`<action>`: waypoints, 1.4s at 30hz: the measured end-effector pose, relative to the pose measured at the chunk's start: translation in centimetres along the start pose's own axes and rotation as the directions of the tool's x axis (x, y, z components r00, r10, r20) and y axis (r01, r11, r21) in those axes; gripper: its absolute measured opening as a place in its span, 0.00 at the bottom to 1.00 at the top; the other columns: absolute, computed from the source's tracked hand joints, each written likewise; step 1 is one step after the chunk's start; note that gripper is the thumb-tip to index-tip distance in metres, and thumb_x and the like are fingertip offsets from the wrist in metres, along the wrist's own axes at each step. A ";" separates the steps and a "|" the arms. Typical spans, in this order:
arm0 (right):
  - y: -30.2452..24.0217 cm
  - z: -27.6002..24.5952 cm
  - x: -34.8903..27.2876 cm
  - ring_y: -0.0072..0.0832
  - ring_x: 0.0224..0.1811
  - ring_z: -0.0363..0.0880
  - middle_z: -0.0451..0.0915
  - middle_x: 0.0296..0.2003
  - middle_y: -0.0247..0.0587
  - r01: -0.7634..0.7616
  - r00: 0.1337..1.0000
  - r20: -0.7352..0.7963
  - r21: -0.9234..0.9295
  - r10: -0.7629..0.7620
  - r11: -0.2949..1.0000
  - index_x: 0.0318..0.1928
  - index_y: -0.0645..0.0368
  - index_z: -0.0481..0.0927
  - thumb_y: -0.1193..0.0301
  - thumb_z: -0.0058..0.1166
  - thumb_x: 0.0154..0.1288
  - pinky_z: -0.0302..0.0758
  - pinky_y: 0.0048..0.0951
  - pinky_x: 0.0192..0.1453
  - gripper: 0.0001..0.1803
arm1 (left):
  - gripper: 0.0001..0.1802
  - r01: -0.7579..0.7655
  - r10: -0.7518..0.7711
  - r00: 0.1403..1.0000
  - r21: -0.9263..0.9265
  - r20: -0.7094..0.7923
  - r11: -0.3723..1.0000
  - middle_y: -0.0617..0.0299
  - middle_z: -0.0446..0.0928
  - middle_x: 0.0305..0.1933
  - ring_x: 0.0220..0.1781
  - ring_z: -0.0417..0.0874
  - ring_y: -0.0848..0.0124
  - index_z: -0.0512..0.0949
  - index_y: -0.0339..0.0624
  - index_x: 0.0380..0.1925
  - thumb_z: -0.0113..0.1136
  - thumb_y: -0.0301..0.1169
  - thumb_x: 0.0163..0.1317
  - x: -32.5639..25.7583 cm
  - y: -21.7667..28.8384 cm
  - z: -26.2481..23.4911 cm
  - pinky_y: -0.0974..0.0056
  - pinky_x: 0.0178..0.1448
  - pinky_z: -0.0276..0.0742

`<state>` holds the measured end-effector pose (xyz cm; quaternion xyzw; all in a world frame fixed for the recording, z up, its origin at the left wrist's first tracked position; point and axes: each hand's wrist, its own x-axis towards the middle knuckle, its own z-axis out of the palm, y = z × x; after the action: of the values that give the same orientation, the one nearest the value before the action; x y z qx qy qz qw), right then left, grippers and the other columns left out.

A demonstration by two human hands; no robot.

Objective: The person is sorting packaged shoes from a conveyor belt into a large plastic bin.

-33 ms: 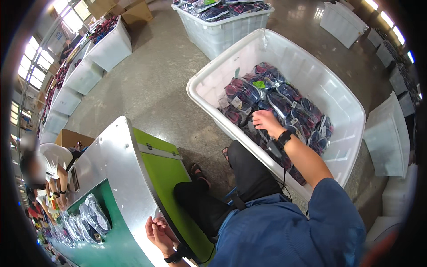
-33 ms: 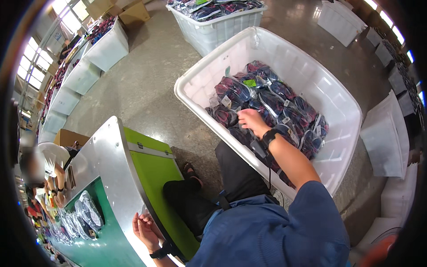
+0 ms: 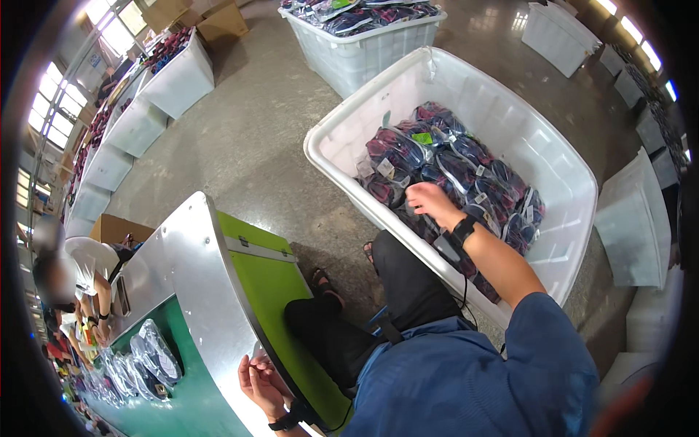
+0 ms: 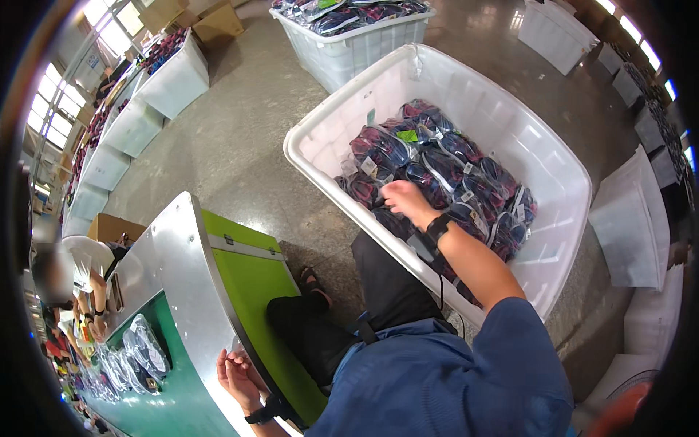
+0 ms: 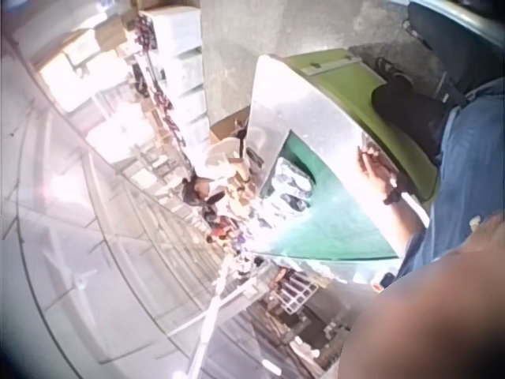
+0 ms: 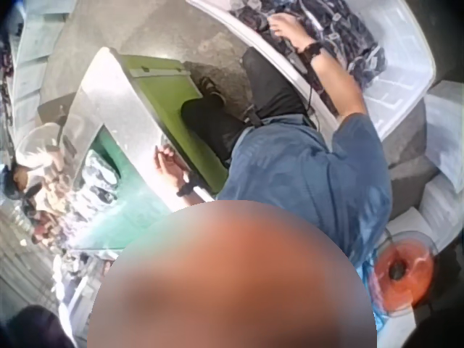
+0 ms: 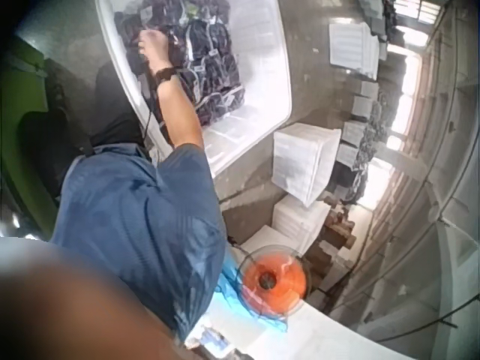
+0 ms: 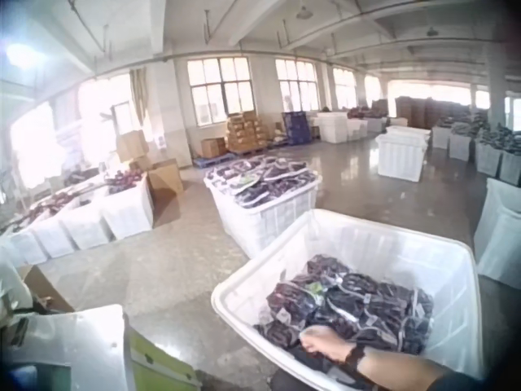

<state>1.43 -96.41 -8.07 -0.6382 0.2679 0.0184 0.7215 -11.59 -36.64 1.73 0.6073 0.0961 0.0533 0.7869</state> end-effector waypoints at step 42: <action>1.6 11.4 -5.0 0.59 0.70 0.69 0.63 0.70 0.57 0.464 0.804 0.318 -0.863 -0.502 0.198 0.76 0.55 0.61 0.74 0.69 0.57 0.71 0.50 0.70 0.48 | 0.49 0.394 0.385 0.815 0.901 -0.433 0.181 0.47 0.68 0.76 0.79 0.64 0.48 0.68 0.43 0.74 0.68 0.59 0.58 20.0 5.1 -24.4 0.42 0.77 0.65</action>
<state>0.72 -83.96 -6.99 -0.9753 0.0101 -0.0744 0.2078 2.79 -8.26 -0.99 0.9155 0.3432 0.1586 0.1376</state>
